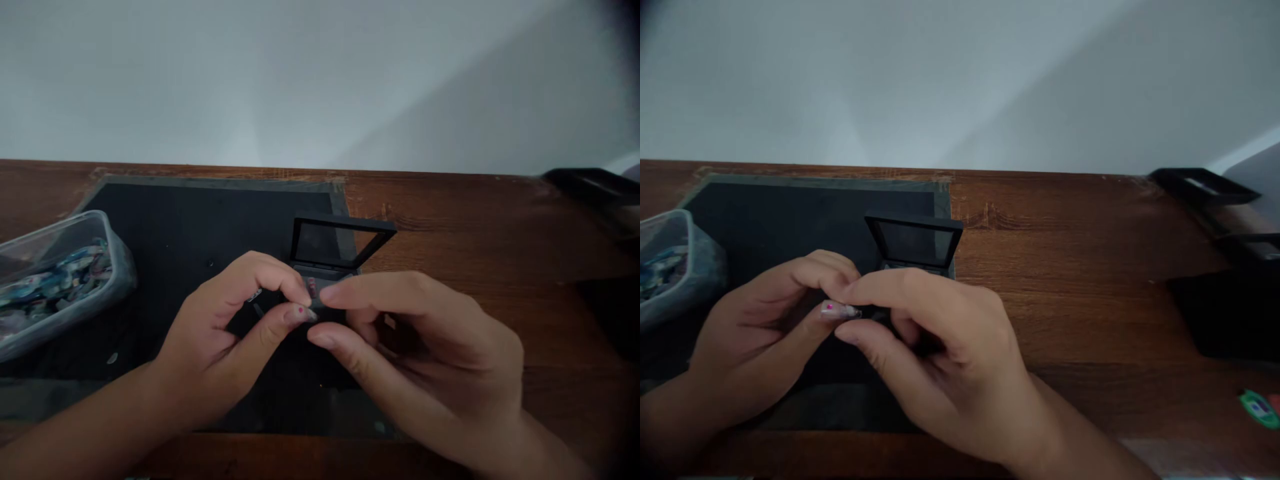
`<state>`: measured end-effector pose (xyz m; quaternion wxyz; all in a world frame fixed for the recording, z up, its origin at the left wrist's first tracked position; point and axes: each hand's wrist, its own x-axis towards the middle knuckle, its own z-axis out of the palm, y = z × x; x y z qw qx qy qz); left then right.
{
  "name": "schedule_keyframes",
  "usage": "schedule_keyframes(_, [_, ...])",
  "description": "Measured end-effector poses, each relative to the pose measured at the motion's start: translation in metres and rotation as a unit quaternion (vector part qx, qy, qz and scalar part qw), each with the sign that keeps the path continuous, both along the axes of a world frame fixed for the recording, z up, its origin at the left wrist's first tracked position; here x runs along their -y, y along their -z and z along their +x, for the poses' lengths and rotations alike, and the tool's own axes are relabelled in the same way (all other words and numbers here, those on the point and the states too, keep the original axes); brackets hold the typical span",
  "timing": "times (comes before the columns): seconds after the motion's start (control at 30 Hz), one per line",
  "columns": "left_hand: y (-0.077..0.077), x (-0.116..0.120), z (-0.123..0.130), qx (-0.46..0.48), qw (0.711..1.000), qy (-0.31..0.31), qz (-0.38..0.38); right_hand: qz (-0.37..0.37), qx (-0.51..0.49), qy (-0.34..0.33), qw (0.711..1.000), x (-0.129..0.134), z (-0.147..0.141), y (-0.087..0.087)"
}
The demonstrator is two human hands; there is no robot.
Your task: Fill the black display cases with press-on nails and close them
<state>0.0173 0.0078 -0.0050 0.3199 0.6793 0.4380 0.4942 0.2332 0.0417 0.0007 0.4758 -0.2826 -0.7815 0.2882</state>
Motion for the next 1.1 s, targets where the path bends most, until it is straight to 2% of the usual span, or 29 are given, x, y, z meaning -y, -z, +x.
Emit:
schedule_keyframes(0.1, [0.000, -0.002, 0.000, 0.021, 0.999, 0.006, -0.049, -0.068, -0.047, -0.021, 0.996, -0.002, 0.000, -0.002])
schedule_keyframes(0.3, [-0.001, -0.003, -0.003, 0.059, 0.983, 0.072, -0.156, -0.106, -0.073, -0.098, 0.987, -0.008, 0.003, -0.002])
schedule_keyframes(0.4, [-0.001, -0.003, -0.004, 0.075, 0.978, 0.088, -0.171, -0.114, -0.076, -0.088, 0.987, -0.008, 0.002, -0.001])
schedule_keyframes(0.5, [-0.002, -0.003, -0.002, 0.074, 0.984, 0.075, -0.147, -0.118, -0.063, -0.056, 0.989, -0.008, 0.001, -0.003])
schedule_keyframes(0.8, [-0.002, -0.006, 0.002, 0.071, 0.989, 0.032, -0.125, -0.032, -0.015, -0.073, 0.997, -0.012, 0.002, -0.004])
schedule_keyframes(1.0, [-0.003, -0.004, 0.003, 0.066, 0.990, 0.039, -0.120, 0.113, 0.101, -0.036, 0.988, -0.012, 0.009, -0.006])
schedule_keyframes(1.1, [-0.004, -0.002, 0.004, 0.064, 0.990, 0.041, -0.119, 0.145, 0.124, -0.021, 0.981, -0.012, 0.010, -0.009])
